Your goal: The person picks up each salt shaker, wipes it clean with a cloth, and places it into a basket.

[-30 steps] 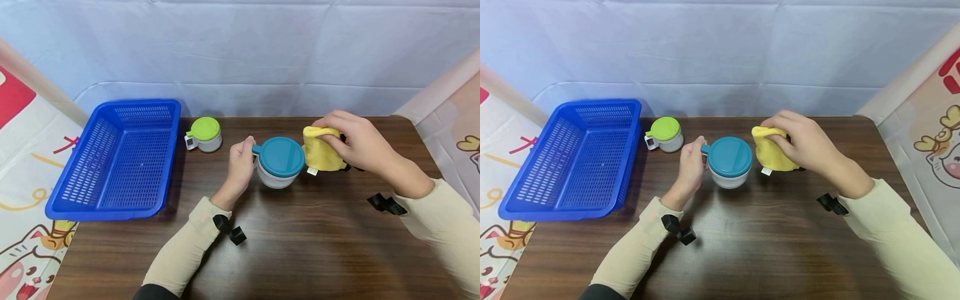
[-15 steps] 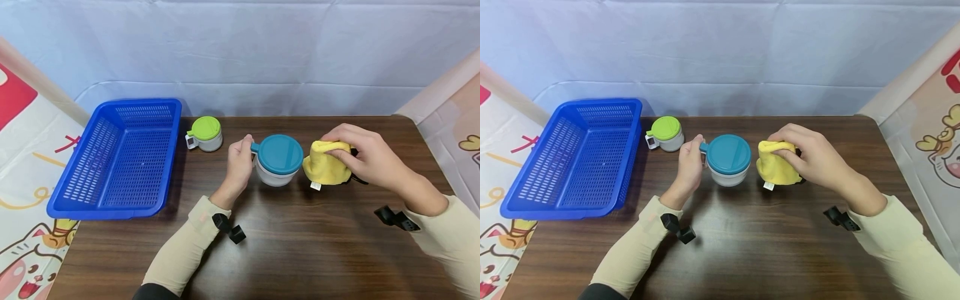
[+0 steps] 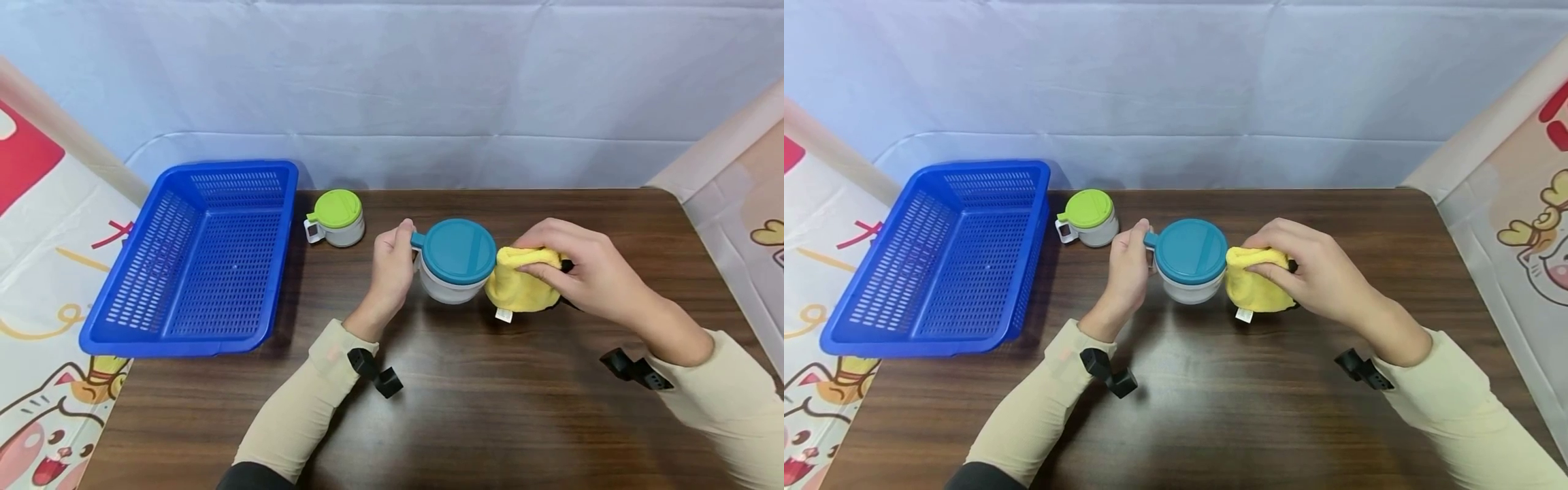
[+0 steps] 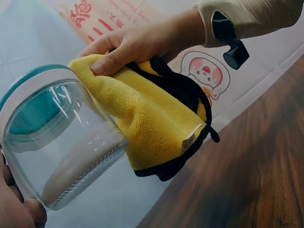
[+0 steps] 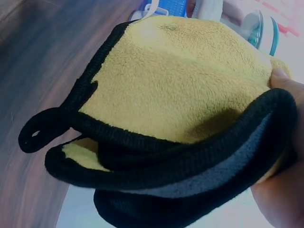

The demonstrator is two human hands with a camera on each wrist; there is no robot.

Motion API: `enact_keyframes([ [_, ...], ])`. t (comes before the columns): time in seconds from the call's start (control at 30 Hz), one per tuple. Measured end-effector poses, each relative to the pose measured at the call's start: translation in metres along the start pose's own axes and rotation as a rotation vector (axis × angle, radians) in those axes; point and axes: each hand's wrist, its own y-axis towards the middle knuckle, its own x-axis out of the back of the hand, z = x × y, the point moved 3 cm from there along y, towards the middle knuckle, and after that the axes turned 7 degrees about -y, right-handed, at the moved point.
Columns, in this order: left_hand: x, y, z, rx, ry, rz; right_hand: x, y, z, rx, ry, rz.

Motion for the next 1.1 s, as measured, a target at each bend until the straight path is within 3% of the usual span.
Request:
enact_keyframes([
  [0.6,-0.0005,-0.0010,0.0014,0.022,0.003,0.021,-0.0093,0.0017,0.0036,-0.010,0.012,-0.033],
  [0.83,-0.0003,-0.0016,0.0012,0.017,0.058,0.042,-0.0085,0.0019,0.0029,0.001,-0.015,-0.045],
  [1.1,0.0003,-0.0016,0.0020,0.004,0.102,0.020,-0.0103,0.0020,0.0011,-0.004,-0.033,-0.068],
])
